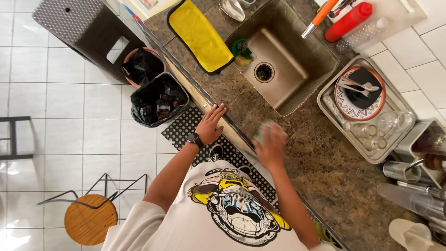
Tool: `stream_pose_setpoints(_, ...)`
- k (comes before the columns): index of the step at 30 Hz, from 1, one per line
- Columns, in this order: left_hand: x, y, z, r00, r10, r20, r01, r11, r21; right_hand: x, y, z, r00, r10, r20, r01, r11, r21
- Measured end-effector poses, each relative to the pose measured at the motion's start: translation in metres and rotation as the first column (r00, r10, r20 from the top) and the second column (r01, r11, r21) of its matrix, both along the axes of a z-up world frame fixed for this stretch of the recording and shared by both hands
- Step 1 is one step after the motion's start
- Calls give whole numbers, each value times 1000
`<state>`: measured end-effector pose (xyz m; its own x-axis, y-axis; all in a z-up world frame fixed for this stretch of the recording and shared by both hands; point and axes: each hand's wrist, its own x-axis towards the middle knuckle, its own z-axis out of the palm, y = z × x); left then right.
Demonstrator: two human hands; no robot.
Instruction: The person wipes a kitchen countertop with a cloth, moving around a sink and various items. They briefly rearrange several bottles in a tray before resuming wiping the surface with the cloth.
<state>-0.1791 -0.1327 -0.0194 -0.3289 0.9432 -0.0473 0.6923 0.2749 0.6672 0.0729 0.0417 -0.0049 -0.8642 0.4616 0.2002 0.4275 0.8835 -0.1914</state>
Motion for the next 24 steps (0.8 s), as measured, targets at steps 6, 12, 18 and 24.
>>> stream_pose_setpoints(6,5,4,2,1000,-17,-17,17,1000,0,79,46,-18,842,-470,266,520,838,-167)
stream_pose_setpoints(12,4,5,-3,997,-45,-56,42,997,-57,-21,81,-91,942,-311,-125,327,934,144)
stream_pose_setpoints(18,-4,2,-5,996,-58,-69,52,995,-83,-49,-8,-24,984,-80,158,115,967,-226)
stream_pose_setpoints(24,-2,2,-11,994,-19,-107,15,999,-45,28,13,-2,974,-213,79,219,973,-69)
